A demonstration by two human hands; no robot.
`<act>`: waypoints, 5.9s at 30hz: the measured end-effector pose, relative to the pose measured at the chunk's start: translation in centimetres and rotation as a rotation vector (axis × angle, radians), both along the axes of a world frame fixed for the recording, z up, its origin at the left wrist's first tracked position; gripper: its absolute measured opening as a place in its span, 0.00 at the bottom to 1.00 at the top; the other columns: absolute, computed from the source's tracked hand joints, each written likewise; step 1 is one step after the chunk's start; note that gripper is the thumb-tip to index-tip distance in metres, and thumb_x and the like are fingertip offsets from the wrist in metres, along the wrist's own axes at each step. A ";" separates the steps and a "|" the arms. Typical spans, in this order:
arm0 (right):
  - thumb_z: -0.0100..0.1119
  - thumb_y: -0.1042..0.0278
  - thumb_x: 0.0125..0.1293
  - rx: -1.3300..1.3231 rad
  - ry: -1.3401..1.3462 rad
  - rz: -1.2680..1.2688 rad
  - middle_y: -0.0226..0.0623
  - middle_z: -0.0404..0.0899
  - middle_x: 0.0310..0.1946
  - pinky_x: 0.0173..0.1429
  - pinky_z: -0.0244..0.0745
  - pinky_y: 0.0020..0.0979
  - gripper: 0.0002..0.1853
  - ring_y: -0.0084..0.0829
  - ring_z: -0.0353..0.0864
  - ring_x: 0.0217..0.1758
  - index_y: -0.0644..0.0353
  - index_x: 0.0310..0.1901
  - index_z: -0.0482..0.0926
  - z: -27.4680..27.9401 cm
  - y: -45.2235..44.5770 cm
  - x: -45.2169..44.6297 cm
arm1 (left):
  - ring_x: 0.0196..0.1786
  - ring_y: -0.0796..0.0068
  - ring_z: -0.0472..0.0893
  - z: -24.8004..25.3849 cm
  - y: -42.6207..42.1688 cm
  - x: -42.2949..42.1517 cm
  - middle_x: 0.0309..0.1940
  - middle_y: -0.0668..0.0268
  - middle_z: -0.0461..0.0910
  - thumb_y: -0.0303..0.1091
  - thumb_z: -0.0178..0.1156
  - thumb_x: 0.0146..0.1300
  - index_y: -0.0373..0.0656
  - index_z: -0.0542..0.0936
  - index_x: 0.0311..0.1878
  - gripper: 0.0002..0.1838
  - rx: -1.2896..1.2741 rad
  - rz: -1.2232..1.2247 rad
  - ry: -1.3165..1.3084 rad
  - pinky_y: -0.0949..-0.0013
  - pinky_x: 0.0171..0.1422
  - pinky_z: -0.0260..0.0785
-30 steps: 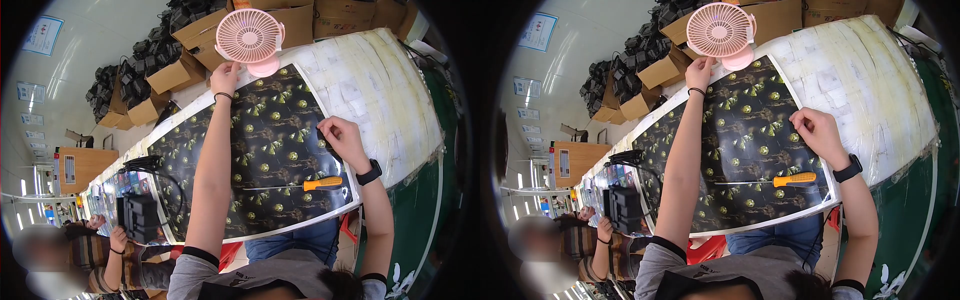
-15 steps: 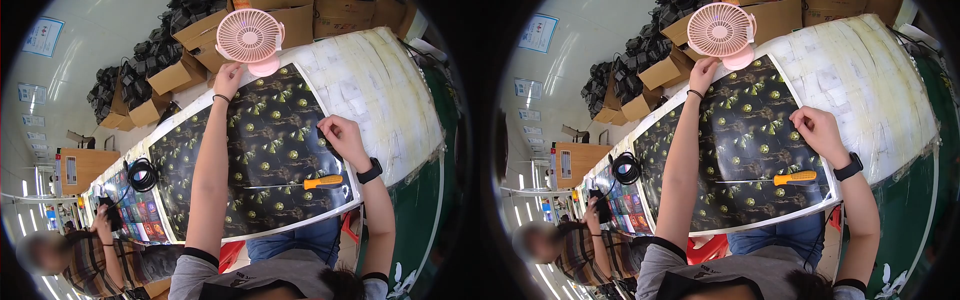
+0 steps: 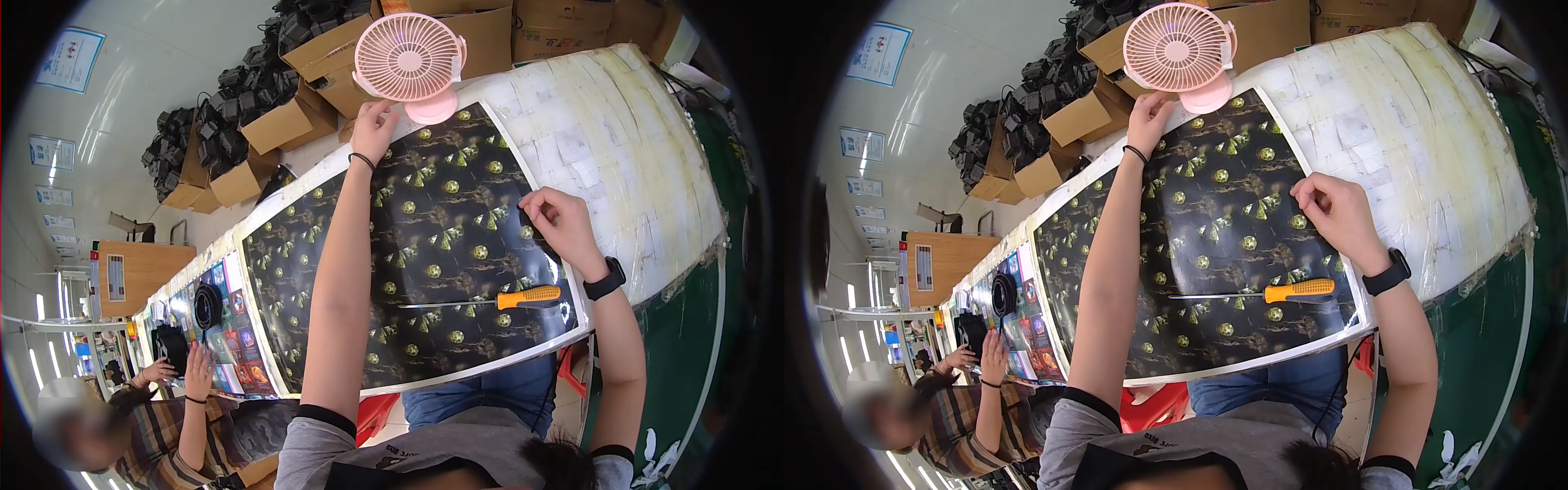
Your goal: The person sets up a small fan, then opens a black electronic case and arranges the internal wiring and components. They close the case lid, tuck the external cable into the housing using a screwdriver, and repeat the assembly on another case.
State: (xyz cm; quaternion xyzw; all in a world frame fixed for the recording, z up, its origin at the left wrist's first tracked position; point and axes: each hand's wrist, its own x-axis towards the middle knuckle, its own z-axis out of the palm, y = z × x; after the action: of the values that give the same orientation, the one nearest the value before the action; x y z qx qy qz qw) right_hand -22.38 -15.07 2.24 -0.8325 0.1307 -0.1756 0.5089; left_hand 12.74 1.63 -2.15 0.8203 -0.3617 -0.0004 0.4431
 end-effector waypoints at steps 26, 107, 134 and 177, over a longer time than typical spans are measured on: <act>0.59 0.82 0.60 0.013 0.003 -0.005 0.29 0.86 0.35 0.29 0.69 0.20 0.04 0.18 0.75 0.24 0.62 0.31 0.76 -0.1 0.0 -0.1 | 0.54 0.54 0.77 1.6 -1.3 -2.4 0.46 0.57 0.77 0.52 0.50 0.70 0.53 0.77 0.59 0.21 0.506 0.088 -0.342 0.50 0.57 0.66; 0.59 0.83 0.60 -0.023 -0.033 0.021 0.31 0.87 0.36 0.28 0.67 0.18 0.05 0.14 0.73 0.23 0.61 0.31 0.76 -0.2 -0.1 0.1 | 0.54 0.52 0.76 2.7 -0.4 -6.3 0.55 0.53 0.68 0.30 0.60 0.57 0.42 0.68 0.63 0.28 0.051 0.293 -0.649 0.55 0.54 0.70; 0.65 0.70 0.66 -0.098 -0.138 0.065 0.30 0.84 0.24 0.34 0.73 0.19 0.07 0.16 0.80 0.26 0.60 0.41 0.78 -0.6 0.3 -0.5 | 0.50 0.69 0.82 0.7 8.9 -13.9 0.48 0.57 0.79 0.33 0.60 0.70 0.37 0.78 0.54 0.14 -0.331 0.034 0.257 0.69 0.58 0.74; 0.68 0.71 0.63 -0.135 0.065 -0.030 0.25 0.81 0.25 0.32 0.71 0.18 0.06 0.14 0.74 0.24 0.60 0.38 0.81 0.6 0.9 -0.4 | 0.34 0.81 0.79 21.6 13.3 -36.7 0.34 0.76 0.77 0.47 0.51 0.73 0.52 0.80 0.46 0.13 -1.104 -1.703 0.087 0.73 0.36 0.70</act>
State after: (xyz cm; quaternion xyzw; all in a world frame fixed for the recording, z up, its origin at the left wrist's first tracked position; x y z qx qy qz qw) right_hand -22.74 -14.13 2.84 -0.8681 0.1474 -0.1643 0.4446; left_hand -23.98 14.90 19.46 -0.0300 -0.7590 -0.1787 0.6254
